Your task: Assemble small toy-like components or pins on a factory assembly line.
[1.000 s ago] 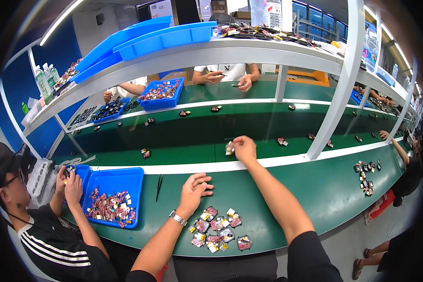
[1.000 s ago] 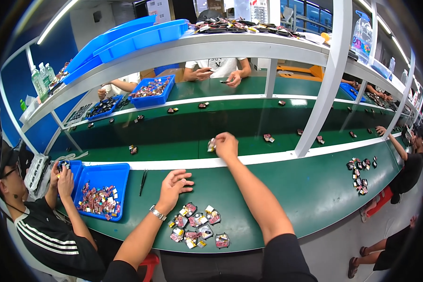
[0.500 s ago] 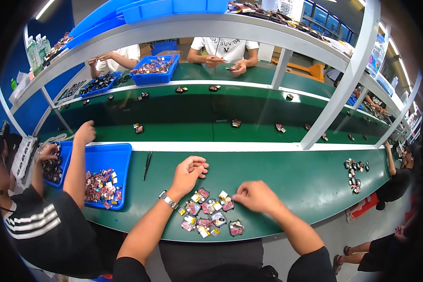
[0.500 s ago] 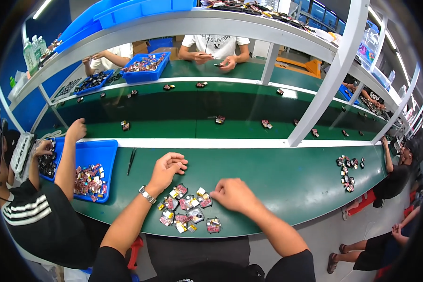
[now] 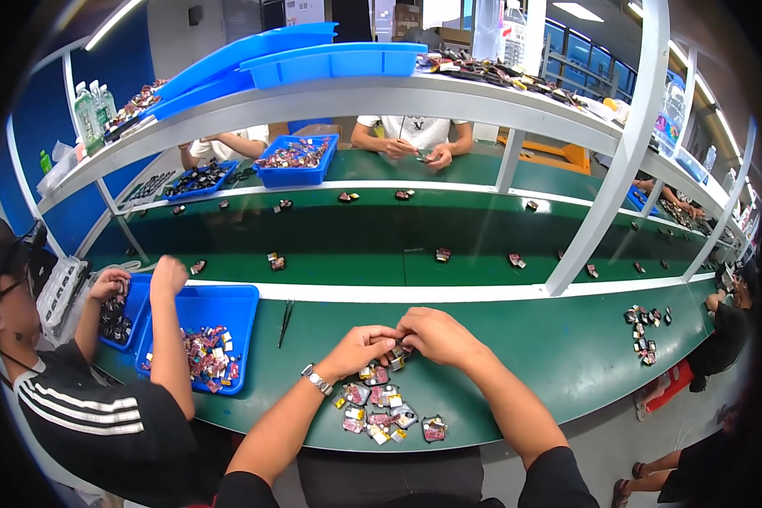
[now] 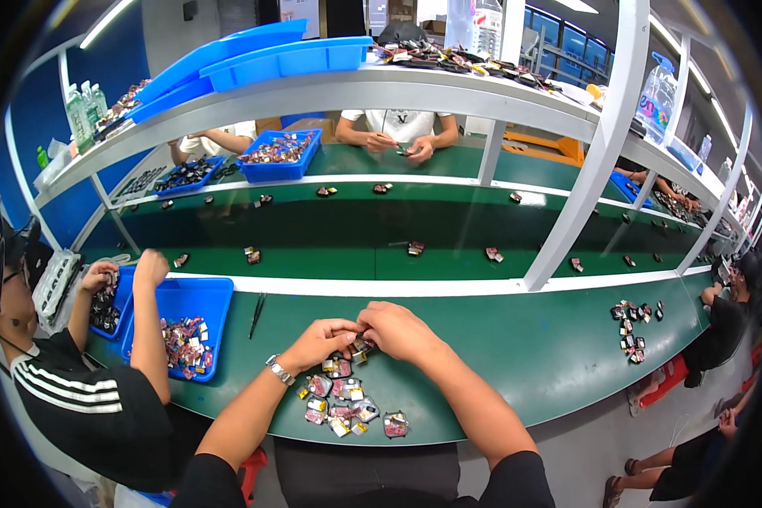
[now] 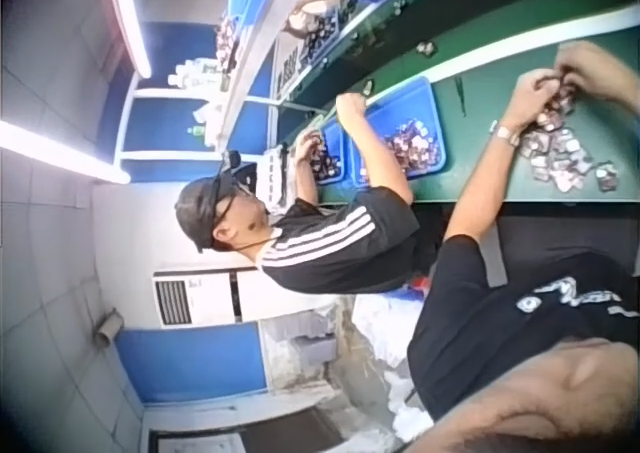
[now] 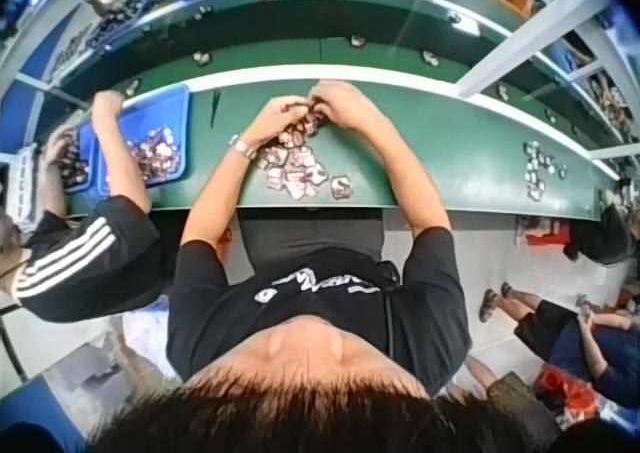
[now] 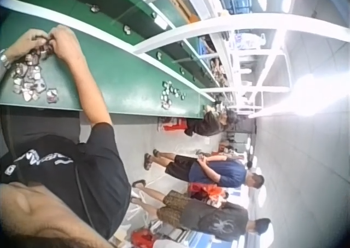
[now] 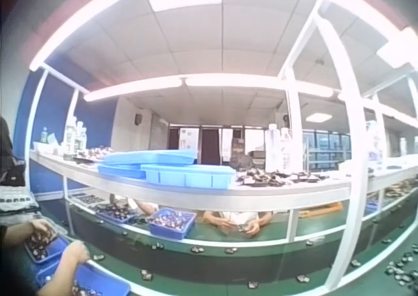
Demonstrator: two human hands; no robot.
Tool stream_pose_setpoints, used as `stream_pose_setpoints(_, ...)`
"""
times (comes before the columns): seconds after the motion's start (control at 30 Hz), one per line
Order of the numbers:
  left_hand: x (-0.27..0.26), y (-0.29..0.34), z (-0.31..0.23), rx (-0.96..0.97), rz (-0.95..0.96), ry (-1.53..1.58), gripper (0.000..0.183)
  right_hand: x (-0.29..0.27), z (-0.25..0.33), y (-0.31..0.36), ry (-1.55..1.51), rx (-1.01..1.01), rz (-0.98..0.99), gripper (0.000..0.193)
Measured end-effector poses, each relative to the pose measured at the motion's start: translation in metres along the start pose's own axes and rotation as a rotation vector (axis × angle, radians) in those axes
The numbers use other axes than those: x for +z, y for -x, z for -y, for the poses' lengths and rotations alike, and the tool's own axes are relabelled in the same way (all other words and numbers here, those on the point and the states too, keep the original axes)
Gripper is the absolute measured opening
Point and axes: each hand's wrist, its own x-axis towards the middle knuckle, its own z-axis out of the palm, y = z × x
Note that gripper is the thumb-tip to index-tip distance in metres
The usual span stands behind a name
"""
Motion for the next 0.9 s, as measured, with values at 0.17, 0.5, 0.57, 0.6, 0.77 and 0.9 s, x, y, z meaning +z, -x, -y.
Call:
stream_pose_setpoints(0.17, -0.001, 0.002, -0.007, 0.059, -0.139, 0.211, 0.037, 0.017, 0.005, -0.013, -0.004, -0.14, -0.324, 0.01)
stream_pose_setpoints(0.5, -0.002, 0.0, -0.007, 0.089, -0.208, 0.279, 0.037, 0.044, 0.0, -0.011, 0.12, -0.1, -0.45, 0.02)
stream_pose_setpoints(0.57, 0.001, 0.0, -0.009, 0.078, -0.21, 0.272, 0.036, 0.04, -0.004, -0.013, 0.131, -0.194, -0.438, 0.015)
stream_pose_setpoints(0.6, 0.002, 0.0, -0.009, 0.07, -0.213, 0.266, 0.034, 0.037, -0.004, -0.013, 0.129, -0.19, -0.439, 0.015)
stream_pose_setpoints(0.77, 0.003, 0.001, -0.009, 0.067, -0.185, 0.253, 0.034, 0.031, -0.005, -0.013, 0.086, -0.209, -0.356, 0.013)
stream_pose_setpoints(0.9, 0.004, 0.0, -0.01, 0.046, -0.175, 0.231, 0.034, 0.034, -0.008, -0.01, 0.104, -0.22, -0.387, 0.013)
